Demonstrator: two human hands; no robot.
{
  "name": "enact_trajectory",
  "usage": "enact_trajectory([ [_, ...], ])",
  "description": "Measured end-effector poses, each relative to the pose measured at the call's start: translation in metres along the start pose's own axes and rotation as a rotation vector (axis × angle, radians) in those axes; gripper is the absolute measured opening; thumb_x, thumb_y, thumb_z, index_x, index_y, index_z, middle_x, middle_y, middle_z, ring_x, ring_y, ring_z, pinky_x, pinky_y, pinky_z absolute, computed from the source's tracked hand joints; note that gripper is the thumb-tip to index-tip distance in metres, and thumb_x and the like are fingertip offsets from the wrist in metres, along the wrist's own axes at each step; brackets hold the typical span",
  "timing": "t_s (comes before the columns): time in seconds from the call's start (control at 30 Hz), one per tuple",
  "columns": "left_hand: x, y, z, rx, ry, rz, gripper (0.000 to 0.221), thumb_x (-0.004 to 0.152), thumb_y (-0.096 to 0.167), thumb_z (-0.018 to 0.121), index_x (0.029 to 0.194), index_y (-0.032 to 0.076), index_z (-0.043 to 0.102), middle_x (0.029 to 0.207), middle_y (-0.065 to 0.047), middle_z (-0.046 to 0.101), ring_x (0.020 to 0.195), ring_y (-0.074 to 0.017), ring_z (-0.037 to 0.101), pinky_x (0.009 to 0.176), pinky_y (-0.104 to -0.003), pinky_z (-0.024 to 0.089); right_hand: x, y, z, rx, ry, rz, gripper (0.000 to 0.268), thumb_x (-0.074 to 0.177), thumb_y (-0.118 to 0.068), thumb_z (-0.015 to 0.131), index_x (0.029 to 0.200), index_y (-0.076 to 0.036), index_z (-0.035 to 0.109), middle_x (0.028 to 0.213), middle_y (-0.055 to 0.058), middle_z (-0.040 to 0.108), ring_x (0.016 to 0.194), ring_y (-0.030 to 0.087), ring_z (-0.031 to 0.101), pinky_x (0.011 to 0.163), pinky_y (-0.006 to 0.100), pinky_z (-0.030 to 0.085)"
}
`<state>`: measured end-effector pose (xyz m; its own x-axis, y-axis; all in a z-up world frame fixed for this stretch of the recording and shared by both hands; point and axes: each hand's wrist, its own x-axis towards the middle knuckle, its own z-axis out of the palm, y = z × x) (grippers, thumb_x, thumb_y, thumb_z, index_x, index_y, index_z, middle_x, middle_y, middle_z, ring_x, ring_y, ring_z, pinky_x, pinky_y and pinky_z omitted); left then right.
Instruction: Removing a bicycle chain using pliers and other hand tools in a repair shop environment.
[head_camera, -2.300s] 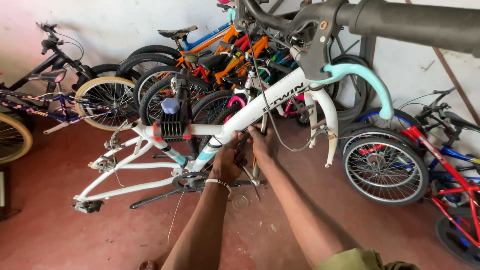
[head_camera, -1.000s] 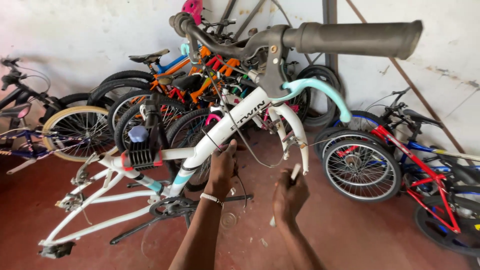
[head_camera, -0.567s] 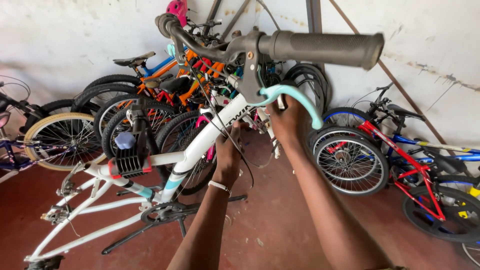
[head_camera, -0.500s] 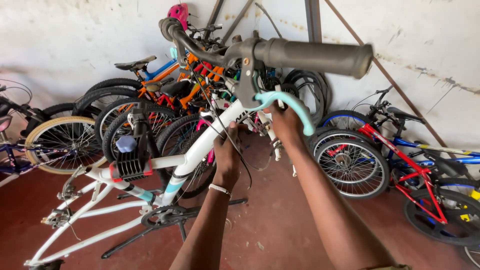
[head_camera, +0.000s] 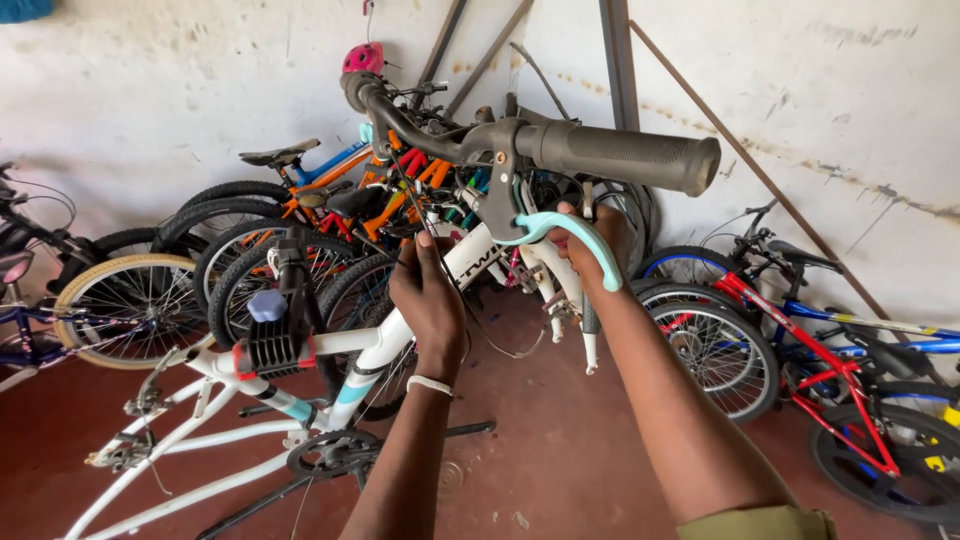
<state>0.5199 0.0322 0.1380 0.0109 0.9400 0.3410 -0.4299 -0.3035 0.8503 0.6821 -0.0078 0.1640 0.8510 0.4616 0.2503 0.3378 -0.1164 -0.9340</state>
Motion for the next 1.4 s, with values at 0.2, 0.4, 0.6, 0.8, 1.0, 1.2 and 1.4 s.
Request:
enact_trajectory([
  [0.2, -0.013, 0.006, -0.009, 0.288, 0.131, 0.203, 0.017, 0.1, 0.018, 0.037, 0.108, 0.009, 0.049, 0.049, -0.004, 0.049, 0.048, -0.0145, 0.047, 0.056, -0.03, 0.037, -0.001, 0.009, -0.007, 0.01, -0.068, -0.101, 0.049, 0.092, -0.032, 0.063, 0.117, 0.009, 0.051, 0.078, 0.02, 0.068, 0.057, 0.02, 0.068, 0.04, 0.025, 0.053],
  [0.4, -0.01, -0.011, 0.011, 0.693, -0.413, -0.057, 0.023, 0.092, 0.022, 0.043, 0.092, 0.011, 0.064, 0.069, -0.018, 0.065, 0.075, -0.0396, 0.067, 0.067, -0.048, 0.05, -0.016, 0.009, -0.011, -0.014, -0.117, -0.2, 0.033, 0.089, -0.019, 0.061, 0.113, 0.003, 0.057, 0.075, 0.015, 0.068, 0.062, 0.021, 0.068, 0.048, 0.028, 0.053],
  [0.6, 0.01, -0.054, 0.022, 0.724, -0.456, -0.109, 0.032, 0.083, 0.005, 0.043, 0.108, 0.006, 0.064, 0.091, -0.021, 0.065, 0.092, -0.039, 0.065, 0.081, -0.048, 0.052, 0.004, -0.011, -0.022, -0.148, 0.095, -0.247, 0.02, 0.085, -0.032, 0.066, 0.077, -0.014, 0.062, 0.065, 0.0, 0.068, 0.054, 0.016, 0.067, 0.05, 0.027, 0.053],
  [0.8, 0.019, -0.034, 0.023, 0.522, -0.493, -0.05, 0.027, 0.09, 0.002, 0.045, 0.106, 0.0, 0.067, 0.101, -0.015, 0.07, 0.08, -0.0253, 0.067, 0.067, -0.034, 0.051, 0.009, -0.068, -0.077, -0.355, 0.106, -0.769, 0.026, 0.095, -0.022, 0.073, 0.08, -0.007, 0.06, 0.068, 0.003, 0.061, 0.059, 0.013, 0.052, 0.042, 0.032, 0.039],
  [1.0, 0.0, -0.025, 0.045, 0.542, -0.511, 0.092, 0.017, 0.086, 0.0, 0.05, 0.093, -0.005, 0.064, 0.081, -0.023, 0.066, 0.073, -0.0374, 0.066, 0.064, -0.041, 0.051, 0.011, -0.042, -0.073, -0.04, 0.015, -0.756, 0.024, 0.085, -0.021, 0.083, 0.084, -0.005, 0.065, 0.068, 0.01, 0.061, 0.055, 0.015, 0.059, 0.042, 0.026, 0.041],
  [1.2, 0.029, -0.078, 0.069, 0.834, -0.427, 0.278, 0.011, 0.081, 0.0, 0.056, 0.075, -0.003, 0.065, 0.066, -0.02, 0.065, 0.069, -0.0284, 0.069, 0.054, -0.033, 0.052, -0.024, -0.032, -0.067, 0.236, -0.14, -0.278, 0.044, 0.079, -0.011, 0.076, 0.115, 0.003, 0.054, 0.105, 0.016, 0.056, 0.043, 0.011, 0.053, 0.034, 0.02, 0.045],
  [1.4, 0.021, -0.109, 0.072, 0.22, -0.359, 0.158, 0.02, 0.081, 0.014, 0.059, 0.079, -0.005, 0.054, 0.069, -0.02, 0.06, 0.071, -0.0331, 0.061, 0.067, -0.042, 0.051, 0.005, 0.025, -0.024, 0.13, -0.23, -0.003, 0.04, 0.077, -0.021, 0.075, 0.108, 0.001, 0.062, 0.08, 0.017, 0.06, 0.041, 0.022, 0.058, 0.026, 0.024, 0.04],
])
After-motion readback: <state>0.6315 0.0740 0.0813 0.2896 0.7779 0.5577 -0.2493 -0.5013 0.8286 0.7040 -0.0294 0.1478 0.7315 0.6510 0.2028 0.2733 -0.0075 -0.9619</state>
